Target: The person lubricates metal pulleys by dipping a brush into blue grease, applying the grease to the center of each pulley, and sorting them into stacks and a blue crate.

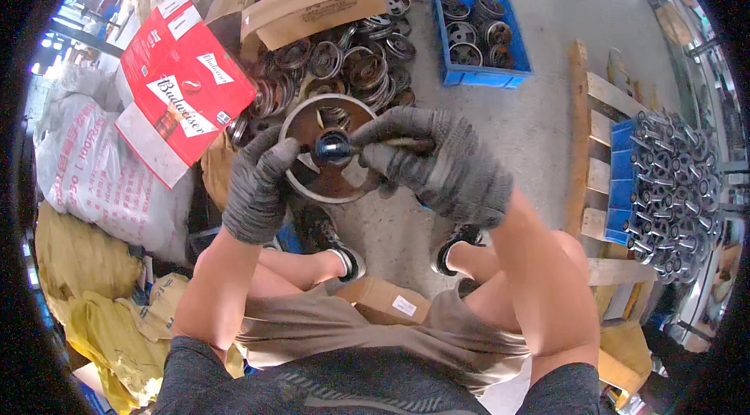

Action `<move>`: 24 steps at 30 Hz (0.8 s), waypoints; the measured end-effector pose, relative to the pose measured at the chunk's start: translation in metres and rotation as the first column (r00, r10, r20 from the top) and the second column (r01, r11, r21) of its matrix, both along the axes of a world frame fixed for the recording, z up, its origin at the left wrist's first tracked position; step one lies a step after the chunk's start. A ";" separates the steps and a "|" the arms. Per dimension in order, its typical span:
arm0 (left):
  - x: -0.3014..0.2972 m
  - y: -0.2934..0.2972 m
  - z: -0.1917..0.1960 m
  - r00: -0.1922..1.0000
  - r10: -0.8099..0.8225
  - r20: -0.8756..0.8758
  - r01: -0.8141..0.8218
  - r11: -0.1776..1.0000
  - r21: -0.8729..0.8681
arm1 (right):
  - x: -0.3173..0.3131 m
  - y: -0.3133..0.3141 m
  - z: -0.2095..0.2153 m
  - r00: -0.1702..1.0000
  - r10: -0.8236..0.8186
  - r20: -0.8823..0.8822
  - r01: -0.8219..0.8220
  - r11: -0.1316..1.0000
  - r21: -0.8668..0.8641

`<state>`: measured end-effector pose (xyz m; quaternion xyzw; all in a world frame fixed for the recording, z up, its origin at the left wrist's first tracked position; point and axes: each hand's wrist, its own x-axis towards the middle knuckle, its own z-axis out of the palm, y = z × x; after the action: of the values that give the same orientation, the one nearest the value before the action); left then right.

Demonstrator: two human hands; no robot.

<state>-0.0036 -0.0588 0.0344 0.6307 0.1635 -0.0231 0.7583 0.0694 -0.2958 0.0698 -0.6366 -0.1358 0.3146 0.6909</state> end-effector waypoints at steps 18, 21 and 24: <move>-0.004 0.004 -0.003 0.985 -0.150 -0.080 0.159 0.979 0.128 | 0.003 -0.009 -0.014 0.482 0.364 0.797 -0.110 0.928 -0.357; -0.005 -0.004 0.004 0.980 -0.188 -0.067 0.199 0.943 0.267 | 0.000 -0.005 -0.011 0.390 0.373 0.842 -0.042 0.920 -0.389; -0.006 -0.011 0.008 0.972 -0.233 -0.015 0.207 0.831 0.516 | -0.004 -0.007 -0.012 0.428 0.429 0.795 -0.047 0.889 -0.455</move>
<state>-0.0096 -0.0697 0.0422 0.8248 0.0715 -0.0504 0.5586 0.0656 -0.3024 0.0582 -0.7954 -0.5011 0.0566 0.3362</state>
